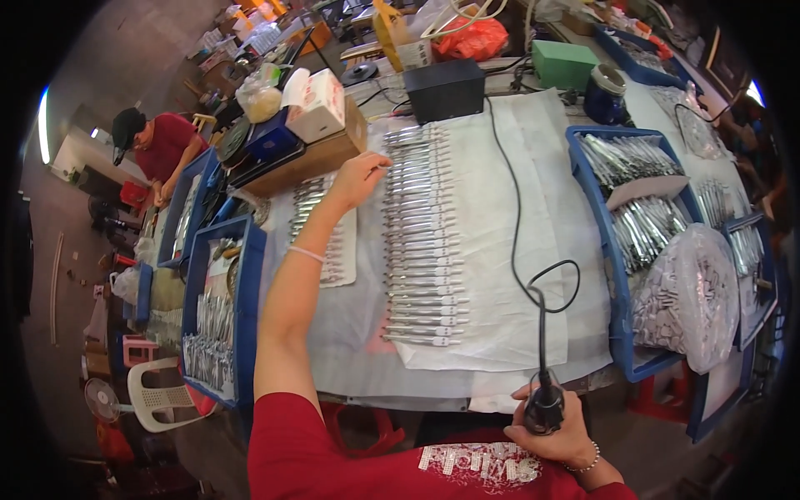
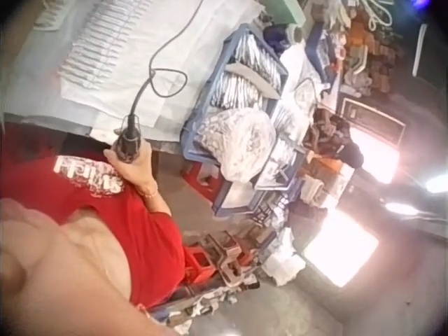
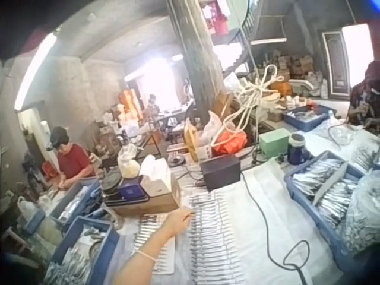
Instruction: Polishing small metal components using a handheld rotary tool at a workshop station.
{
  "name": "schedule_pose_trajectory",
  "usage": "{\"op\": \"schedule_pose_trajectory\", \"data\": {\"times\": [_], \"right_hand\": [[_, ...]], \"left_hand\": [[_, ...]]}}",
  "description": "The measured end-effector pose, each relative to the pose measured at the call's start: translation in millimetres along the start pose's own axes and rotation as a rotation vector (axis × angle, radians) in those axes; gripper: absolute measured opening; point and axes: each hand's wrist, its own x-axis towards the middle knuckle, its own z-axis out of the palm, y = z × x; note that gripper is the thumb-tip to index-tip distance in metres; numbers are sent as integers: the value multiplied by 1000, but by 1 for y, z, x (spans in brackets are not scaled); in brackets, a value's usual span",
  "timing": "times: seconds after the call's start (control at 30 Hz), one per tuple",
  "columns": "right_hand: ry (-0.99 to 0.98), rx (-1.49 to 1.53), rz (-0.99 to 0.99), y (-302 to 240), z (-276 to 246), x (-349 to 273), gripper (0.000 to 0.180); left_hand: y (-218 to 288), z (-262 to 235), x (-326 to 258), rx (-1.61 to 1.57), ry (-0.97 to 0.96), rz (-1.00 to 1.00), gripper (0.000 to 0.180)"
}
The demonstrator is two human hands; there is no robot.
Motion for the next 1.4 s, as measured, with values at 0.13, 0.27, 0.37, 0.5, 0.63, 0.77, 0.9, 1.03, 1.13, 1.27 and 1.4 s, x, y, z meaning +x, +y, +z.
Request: {"op": "schedule_pose_trajectory", "data": {"times": [0.13, 0.27, 0.37, 0.5, 0.63, 0.77, 0.9, 1.03, 1.13, 1.27, 1.4], "right_hand": [[10, -61, -8, -1, -3, 0, 42], [23, -96, 4, -2, -10, 1, 41], [15, -149, -30, 1, -18, 5, 41], [24, -65, -1, -5, -19, 15, 41], [0, -69, -26, -1, -19, 17, 41], [-58, -145, -49, -6, -20, 16, 42], [-42, -185, -79, -4, -17, 10, 42], [-52, -225, -142, 3, -16, 4, 41], [-39, -173, -154, 11, -14, -3, 41], [-17, -158, -175, 9, -10, -12, 40], [-61, -100, -94, 31, -10, -24, 49]], "left_hand": [[-1, 39, 46, 126, 62, 15, 23], [-8, 56, 73, 214, -12, -121, 21], [-14, 54, 86, 162, -17, -101, 20], [-20, 53, 96, 83, -170, -176, 20], [-26, 59, 99, 112, -145, -107, 19], [-34, 66, 92, 124, -117, -111, 21], [-26, 66, 82, 357, 32, -75, 17], [12, 33, 69, 87, 204, -44, 15], [57, 9, 44, -489, 245, -20, 16], [173, -10, -34, -826, 116, -220, 24], [251, 4, -144, -1029, -78, -518, 24]]}}
